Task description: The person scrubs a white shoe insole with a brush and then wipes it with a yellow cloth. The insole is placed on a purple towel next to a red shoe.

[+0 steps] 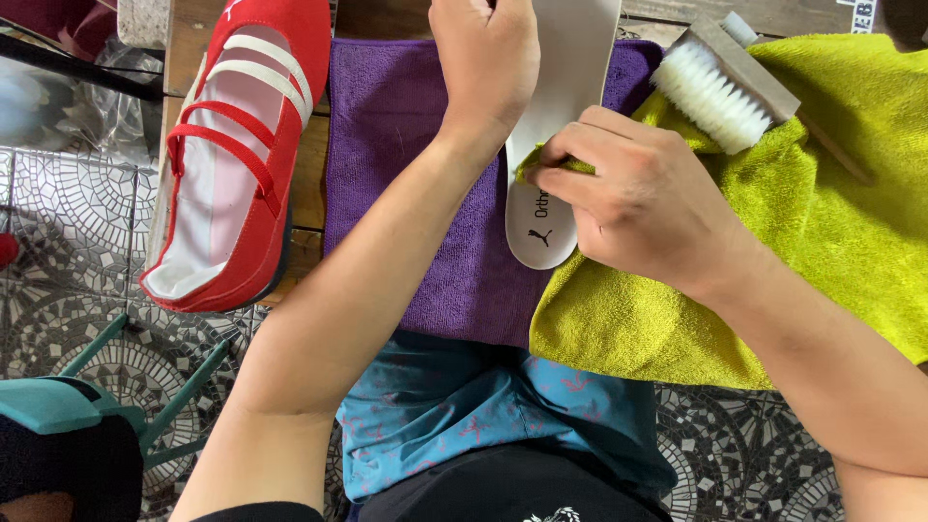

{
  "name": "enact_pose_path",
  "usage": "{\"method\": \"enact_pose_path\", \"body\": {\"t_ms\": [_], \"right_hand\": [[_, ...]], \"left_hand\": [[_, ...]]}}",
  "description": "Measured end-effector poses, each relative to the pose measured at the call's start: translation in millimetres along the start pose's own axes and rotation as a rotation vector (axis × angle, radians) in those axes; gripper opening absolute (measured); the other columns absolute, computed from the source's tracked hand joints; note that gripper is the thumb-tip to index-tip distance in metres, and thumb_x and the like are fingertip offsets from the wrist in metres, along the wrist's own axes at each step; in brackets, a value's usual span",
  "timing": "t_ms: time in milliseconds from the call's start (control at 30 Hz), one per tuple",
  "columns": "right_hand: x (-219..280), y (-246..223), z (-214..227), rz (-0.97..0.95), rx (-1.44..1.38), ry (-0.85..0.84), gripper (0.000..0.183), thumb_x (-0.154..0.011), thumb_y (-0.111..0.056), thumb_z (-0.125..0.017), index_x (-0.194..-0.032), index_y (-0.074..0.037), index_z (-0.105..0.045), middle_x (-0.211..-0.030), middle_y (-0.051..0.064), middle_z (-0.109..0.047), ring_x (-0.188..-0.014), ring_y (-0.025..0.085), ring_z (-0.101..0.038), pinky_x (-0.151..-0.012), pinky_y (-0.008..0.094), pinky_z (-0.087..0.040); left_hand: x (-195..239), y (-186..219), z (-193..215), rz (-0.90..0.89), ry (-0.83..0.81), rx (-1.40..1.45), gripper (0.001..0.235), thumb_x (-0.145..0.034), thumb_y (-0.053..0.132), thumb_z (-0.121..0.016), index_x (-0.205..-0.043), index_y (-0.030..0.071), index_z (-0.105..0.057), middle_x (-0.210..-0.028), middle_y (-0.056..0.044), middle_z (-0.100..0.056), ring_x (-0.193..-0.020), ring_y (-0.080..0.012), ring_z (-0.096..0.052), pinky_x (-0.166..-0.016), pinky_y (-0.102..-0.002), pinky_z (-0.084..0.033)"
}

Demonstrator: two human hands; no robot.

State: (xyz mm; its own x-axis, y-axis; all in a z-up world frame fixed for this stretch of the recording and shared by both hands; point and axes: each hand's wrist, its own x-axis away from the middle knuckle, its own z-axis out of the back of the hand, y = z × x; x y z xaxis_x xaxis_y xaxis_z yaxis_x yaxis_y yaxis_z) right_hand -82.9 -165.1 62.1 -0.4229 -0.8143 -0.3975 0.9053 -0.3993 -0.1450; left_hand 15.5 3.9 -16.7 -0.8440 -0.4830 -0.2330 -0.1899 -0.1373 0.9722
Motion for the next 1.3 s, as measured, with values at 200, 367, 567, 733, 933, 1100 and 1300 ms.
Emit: {"method": "enact_pose_path", "body": {"t_ms": [200, 367, 567, 733, 933, 1100, 1300], "right_hand": [[1, 4, 9, 0.068, -0.149, -0.118, 0.035, -0.08, 0.016, -0.062, -0.098, -0.008, -0.079, -0.1, 0.002, -0.073, -0.083, 0.03, -0.061, -0.064, 0.043, -0.046], [2, 3, 27, 0.126, -0.236, -0.243, 0.034, -0.065, 0.016, -0.057, -0.071, -0.013, -0.074, -0.085, -0.005, -0.075, -0.079, 0.028, -0.062, -0.067, 0.044, -0.041], [4, 16, 34, -0.046, -0.338, 0.143, 0.032, -0.101, 0.027, -0.068, -0.104, 0.002, -0.088, -0.104, 0.019, -0.08, -0.088, 0.033, -0.072, -0.079, 0.043, -0.054], [6, 14, 30, -0.104, -0.194, 0.277, 0.019, -0.107, 0.025, -0.069, -0.106, 0.012, -0.084, -0.114, 0.027, -0.085, -0.104, 0.042, -0.082, -0.095, 0.05, -0.063], [8, 8, 23, -0.074, -0.054, 0.377, 0.019, -0.11, 0.028, -0.072, -0.111, 0.015, -0.086, -0.109, 0.027, -0.082, -0.096, 0.044, -0.078, -0.085, 0.05, -0.059], [2, 7, 7, -0.026, -0.077, 0.317, 0.02, -0.101, 0.026, -0.078, -0.11, 0.01, -0.087, -0.107, 0.025, -0.085, -0.09, 0.036, -0.078, -0.079, 0.045, -0.062], [-4, 1, -8, -0.084, -0.11, 0.2, 0.014, -0.101, 0.023, -0.081, -0.109, 0.012, -0.085, -0.102, 0.022, -0.08, -0.089, 0.031, -0.074, -0.082, 0.041, -0.063]], "left_hand": [[-3, 5, 3, 0.004, 0.064, 0.031, 0.043, -0.083, 0.005, -0.054, -0.075, 0.024, -0.016, -0.067, 0.01, -0.016, -0.066, -0.0069, -0.015, -0.057, -0.036, -0.01], [1, 24, 9, 0.043, -0.015, 0.061, 0.045, -0.091, 0.008, -0.055, -0.077, 0.023, -0.015, -0.066, 0.01, -0.015, -0.064, -0.0064, -0.014, -0.055, -0.035, -0.011], [-3, 11, 7, -0.034, 0.008, 0.059, 0.044, -0.089, 0.007, -0.056, -0.077, 0.024, -0.018, -0.068, 0.01, -0.018, -0.066, -0.0058, -0.017, -0.057, -0.035, -0.014], [-5, 9, -1, -0.033, -0.093, 0.104, 0.042, -0.091, 0.008, -0.056, -0.078, 0.025, -0.021, -0.071, 0.01, -0.021, -0.069, -0.0059, -0.019, -0.058, -0.035, -0.016], [-4, 5, 1, -0.021, -0.211, 0.152, 0.039, -0.095, 0.01, -0.057, -0.079, 0.026, -0.025, -0.075, 0.011, -0.025, -0.072, -0.006, -0.022, -0.059, -0.034, -0.019], [-4, 6, 2, -0.019, -0.3, 0.193, 0.037, -0.097, 0.011, -0.057, -0.081, 0.027, -0.028, -0.077, 0.011, -0.027, -0.075, -0.0061, -0.024, -0.06, -0.034, -0.021], [-3, 1, -4, -0.045, -0.323, 0.044, 0.044, -0.104, 0.022, -0.058, -0.081, 0.025, -0.021, -0.075, 0.011, -0.021, -0.072, -0.0065, -0.02, -0.06, -0.036, -0.016]]}}
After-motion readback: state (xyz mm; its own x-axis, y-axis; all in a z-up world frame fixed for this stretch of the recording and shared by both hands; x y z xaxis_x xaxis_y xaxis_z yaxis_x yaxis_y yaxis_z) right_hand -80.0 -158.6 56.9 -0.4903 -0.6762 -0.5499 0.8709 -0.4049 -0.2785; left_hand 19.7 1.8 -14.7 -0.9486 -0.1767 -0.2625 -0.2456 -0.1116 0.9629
